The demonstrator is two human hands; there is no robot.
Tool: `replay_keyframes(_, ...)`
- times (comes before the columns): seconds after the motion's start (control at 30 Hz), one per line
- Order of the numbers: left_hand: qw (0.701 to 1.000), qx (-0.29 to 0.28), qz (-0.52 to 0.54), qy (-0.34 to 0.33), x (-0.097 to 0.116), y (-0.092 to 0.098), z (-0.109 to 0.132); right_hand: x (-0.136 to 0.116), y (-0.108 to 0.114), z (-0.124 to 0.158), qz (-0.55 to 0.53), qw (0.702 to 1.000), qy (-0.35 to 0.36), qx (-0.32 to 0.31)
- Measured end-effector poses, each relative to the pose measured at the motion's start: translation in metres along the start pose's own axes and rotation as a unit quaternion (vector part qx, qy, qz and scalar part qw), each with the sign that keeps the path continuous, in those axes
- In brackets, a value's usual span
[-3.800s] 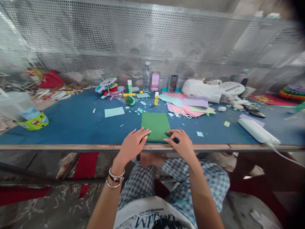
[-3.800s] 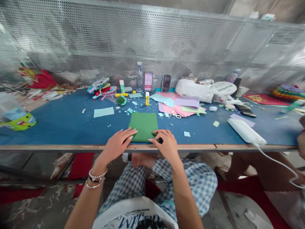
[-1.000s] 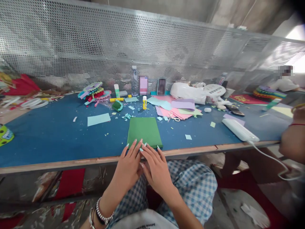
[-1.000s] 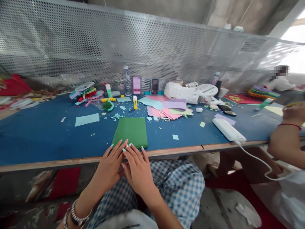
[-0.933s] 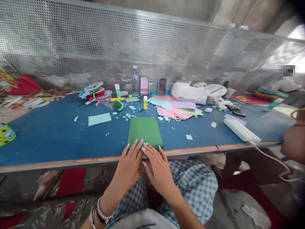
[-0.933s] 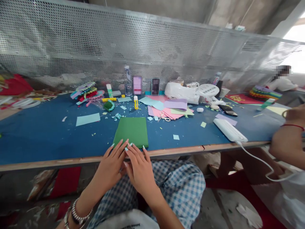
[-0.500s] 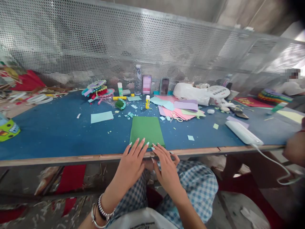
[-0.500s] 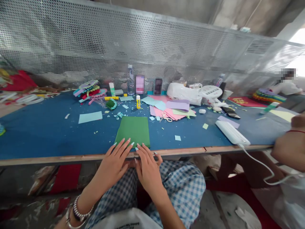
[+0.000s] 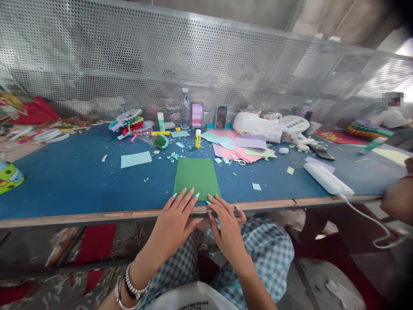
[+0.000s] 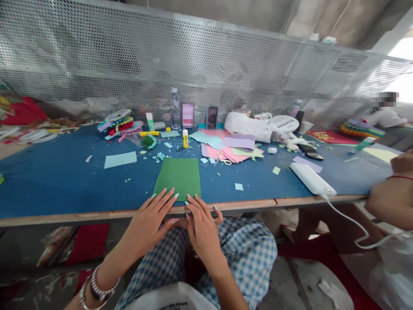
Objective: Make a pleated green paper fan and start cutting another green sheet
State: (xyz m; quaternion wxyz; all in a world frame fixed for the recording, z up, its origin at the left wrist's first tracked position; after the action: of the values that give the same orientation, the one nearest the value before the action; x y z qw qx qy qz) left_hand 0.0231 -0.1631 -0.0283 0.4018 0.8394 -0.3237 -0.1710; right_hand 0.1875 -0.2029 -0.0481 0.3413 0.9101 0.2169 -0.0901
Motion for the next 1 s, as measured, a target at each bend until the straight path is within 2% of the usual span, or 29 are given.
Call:
replay_keyframes(0.17, 1.0, -0.005, 0.0, -0.011, -0.006, 0.002, 0.006, 0.011, 0.002, 0.005, 0.006, 0.999, -0.031, 0.043)
replay_keyframes(0.4, 0.999, 0.029, -0.023, -0.02, -0.007, 0.0, 0.009, 0.013, 0.005, 0.004, 0.017, 0.997, -0.033, 0.064)
replay_keyframes(0.67, 0.999, 0.038, -0.023, -0.02, -0.018, 0.011, 0.007, 0.022, 0.003, -0.006, -0.007, 0.994, -0.042, 0.104)
replay_keyframes(0.83, 0.999, 0.038, -0.008, -0.014, -0.02, 0.009, 0.01, 0.032, 0.005, -0.019, 0.011, 0.987, -0.128, 0.099)
replay_keyframes(1.0, 0.999, 0.046, -0.009, -0.005, -0.017, 0.004, 0.015, 0.03, 0.0, -0.028, 0.009, 0.975, -0.196, 0.107)
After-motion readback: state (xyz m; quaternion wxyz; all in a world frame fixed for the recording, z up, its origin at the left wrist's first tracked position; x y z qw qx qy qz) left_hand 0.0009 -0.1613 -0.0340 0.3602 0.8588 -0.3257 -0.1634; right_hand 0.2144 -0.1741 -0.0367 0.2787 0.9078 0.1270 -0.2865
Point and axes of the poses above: each hand's wrist, its own z-axis away from the middle knuckle, its own y-axis out of the back of the hand, x = y × z, the point moved 3 cm from there along -z, towards the middle knuckle, and after that the axes turned 14 degrees about x, right-handed, at the moved point
